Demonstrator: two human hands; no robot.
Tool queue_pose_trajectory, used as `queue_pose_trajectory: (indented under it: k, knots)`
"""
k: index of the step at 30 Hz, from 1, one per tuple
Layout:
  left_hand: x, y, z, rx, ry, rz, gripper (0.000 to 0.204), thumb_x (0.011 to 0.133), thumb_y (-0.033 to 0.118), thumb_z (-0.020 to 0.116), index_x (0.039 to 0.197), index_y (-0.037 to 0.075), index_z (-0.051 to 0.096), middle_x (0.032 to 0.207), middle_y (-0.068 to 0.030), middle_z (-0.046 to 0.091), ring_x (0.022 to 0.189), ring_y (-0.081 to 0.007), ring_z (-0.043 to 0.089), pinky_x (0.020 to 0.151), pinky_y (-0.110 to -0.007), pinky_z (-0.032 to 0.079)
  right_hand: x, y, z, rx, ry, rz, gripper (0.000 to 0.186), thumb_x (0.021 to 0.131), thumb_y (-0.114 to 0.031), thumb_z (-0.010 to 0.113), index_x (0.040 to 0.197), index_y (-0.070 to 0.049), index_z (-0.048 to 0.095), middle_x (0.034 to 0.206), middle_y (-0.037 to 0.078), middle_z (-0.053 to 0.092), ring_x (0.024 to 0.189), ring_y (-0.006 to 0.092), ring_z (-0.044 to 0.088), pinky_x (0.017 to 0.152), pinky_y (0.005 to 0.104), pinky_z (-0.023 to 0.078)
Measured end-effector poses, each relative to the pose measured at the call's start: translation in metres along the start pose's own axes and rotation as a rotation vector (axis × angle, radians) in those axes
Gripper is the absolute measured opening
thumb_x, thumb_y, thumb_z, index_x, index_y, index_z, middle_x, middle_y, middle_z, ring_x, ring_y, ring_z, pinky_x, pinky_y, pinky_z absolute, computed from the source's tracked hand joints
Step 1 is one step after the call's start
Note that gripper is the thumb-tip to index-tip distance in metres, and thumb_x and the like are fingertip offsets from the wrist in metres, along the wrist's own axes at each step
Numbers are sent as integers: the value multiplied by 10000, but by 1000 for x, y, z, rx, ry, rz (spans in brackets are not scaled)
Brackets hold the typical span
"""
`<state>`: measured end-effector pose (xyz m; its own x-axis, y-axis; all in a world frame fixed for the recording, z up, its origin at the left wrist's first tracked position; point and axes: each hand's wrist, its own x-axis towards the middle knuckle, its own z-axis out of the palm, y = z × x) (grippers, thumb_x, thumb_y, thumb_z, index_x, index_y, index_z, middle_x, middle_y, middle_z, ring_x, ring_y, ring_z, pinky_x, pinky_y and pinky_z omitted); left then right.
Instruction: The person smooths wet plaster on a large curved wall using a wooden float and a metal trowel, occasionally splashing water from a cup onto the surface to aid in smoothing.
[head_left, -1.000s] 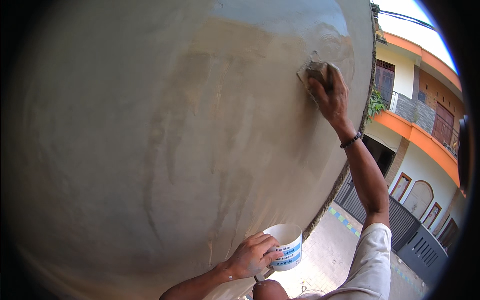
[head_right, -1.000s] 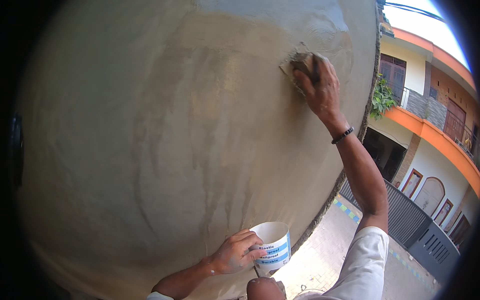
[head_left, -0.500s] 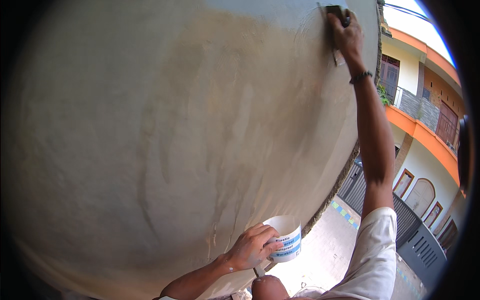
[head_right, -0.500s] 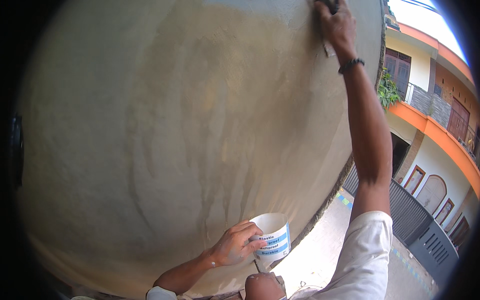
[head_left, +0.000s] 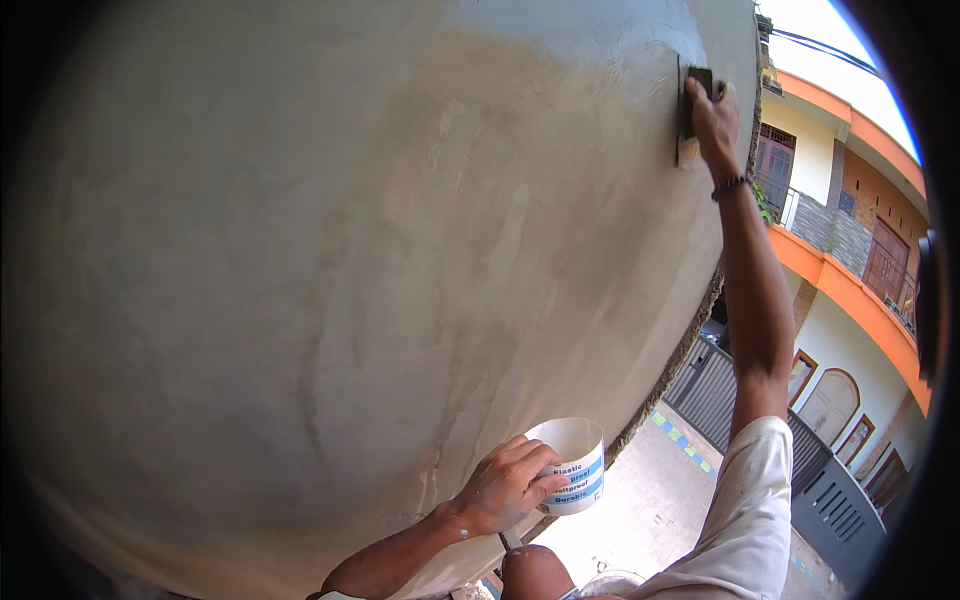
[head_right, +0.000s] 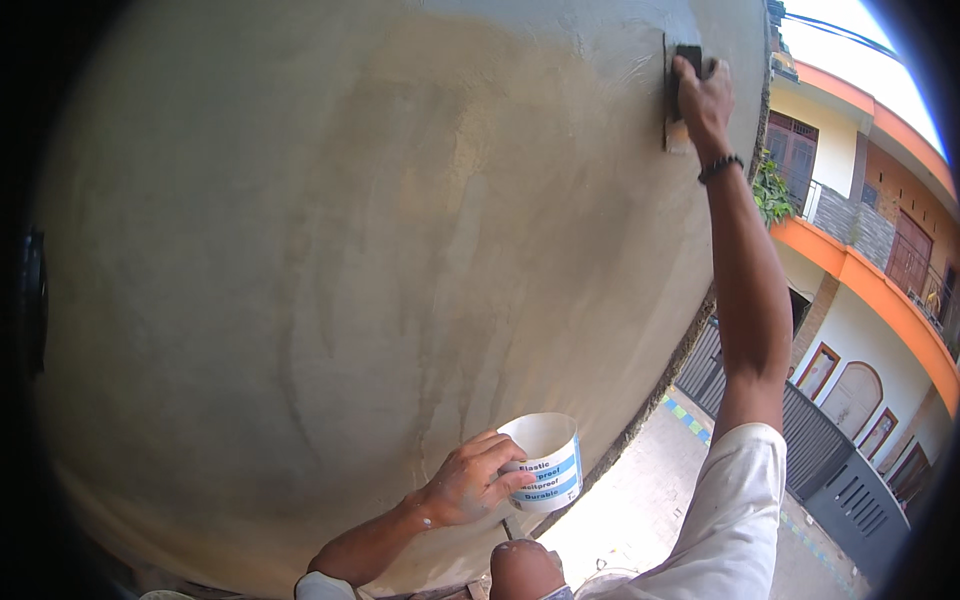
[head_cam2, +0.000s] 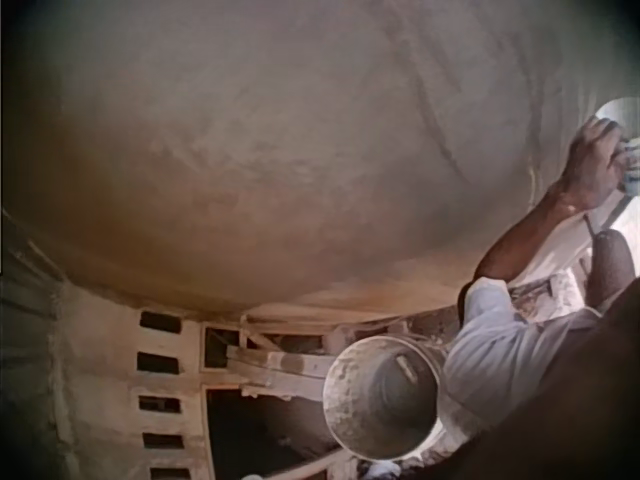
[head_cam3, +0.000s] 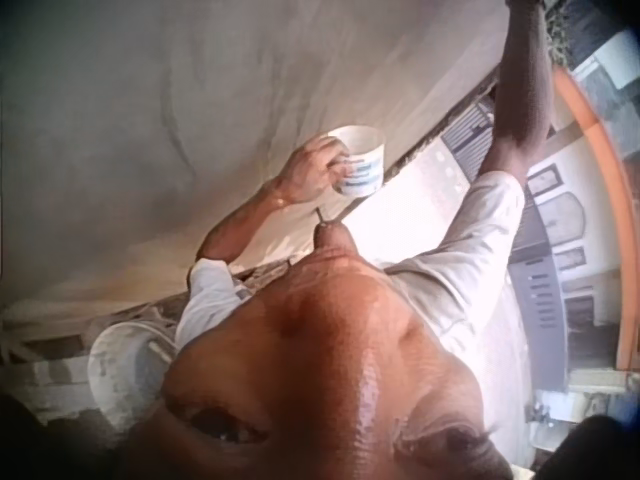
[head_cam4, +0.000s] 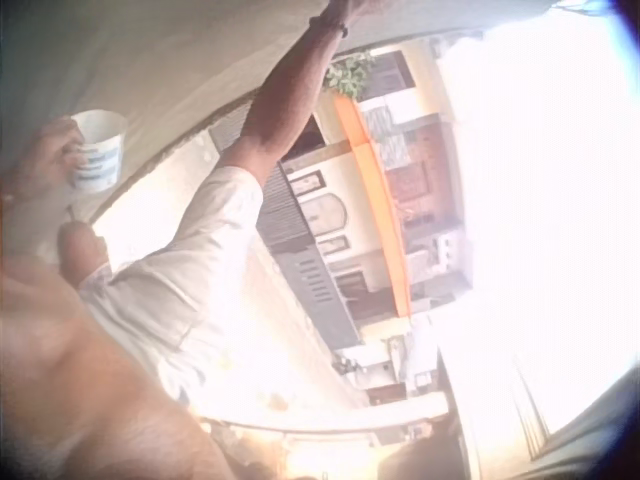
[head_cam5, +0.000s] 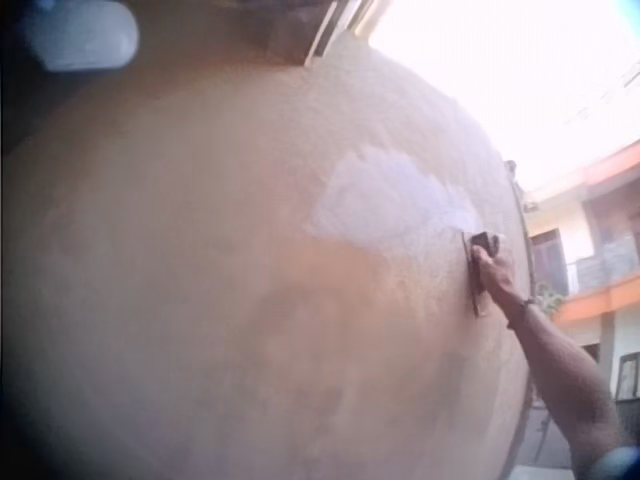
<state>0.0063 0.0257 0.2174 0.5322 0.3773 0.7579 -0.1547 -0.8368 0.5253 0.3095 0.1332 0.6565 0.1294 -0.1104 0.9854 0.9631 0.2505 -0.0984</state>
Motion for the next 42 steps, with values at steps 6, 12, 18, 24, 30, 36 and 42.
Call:
queue_pose_trajectory:
  k: [6,12,18,24,30,36,42]
  knots:
    - [-3,1,1,-10,-25,-49,210,890,190,710,924,4,617,871,-142,643,857,-299,607,752,-406,488,-75,-86,-2,-5,35,-424,612,875,-413,684,1260,46,559,1175,271,630,1078,448,603,934,462,476]
    - [-2,3,0,22,56,-20,210,889,207,704,923,17,621,892,-139,654,876,-308,613,774,-411,492,-59,-47,-4,73,-29,-87,618,834,-397,727,1241,44,581,1169,248,652,1123,399,616,937,441,482]
    - [2,5,-1,28,4,-32,204,889,178,717,930,0,625,874,-129,641,861,-284,602,762,-391,490,-50,-87,1,1,5,-307,725,871,-512,659,1349,17,528,1251,261,619,1139,406,608,989,441,458]
    - [0,13,-5,22,28,5,216,899,195,708,940,0,623,874,-134,640,860,-283,601,755,-393,489,-17,-7,-2,-4,-12,80,610,830,-430,723,1209,29,589,1118,238,668,1071,385,639,924,428,490]
    - [0,5,-5,-2,-48,-63,218,895,195,709,939,-1,624,879,-138,640,860,-292,602,752,-396,491,-81,-129,5,34,-57,-415,642,850,-432,691,1272,30,552,1198,267,636,1133,433,600,988,445,463]
    - [3,10,-2,45,1,-10,215,888,189,716,932,-1,626,863,-132,635,844,-289,602,744,-391,489,25,-6,3,-153,109,18,663,847,-500,676,1247,16,563,1171,264,647,1118,423,608,959,453,468]
    - [13,20,-9,56,-30,-8,201,860,154,744,916,1,626,844,-122,633,819,-275,593,723,-383,482,-175,73,-41,-49,72,280,552,864,-374,697,1208,32,551,1100,264,655,1016,408,653,903,456,500]
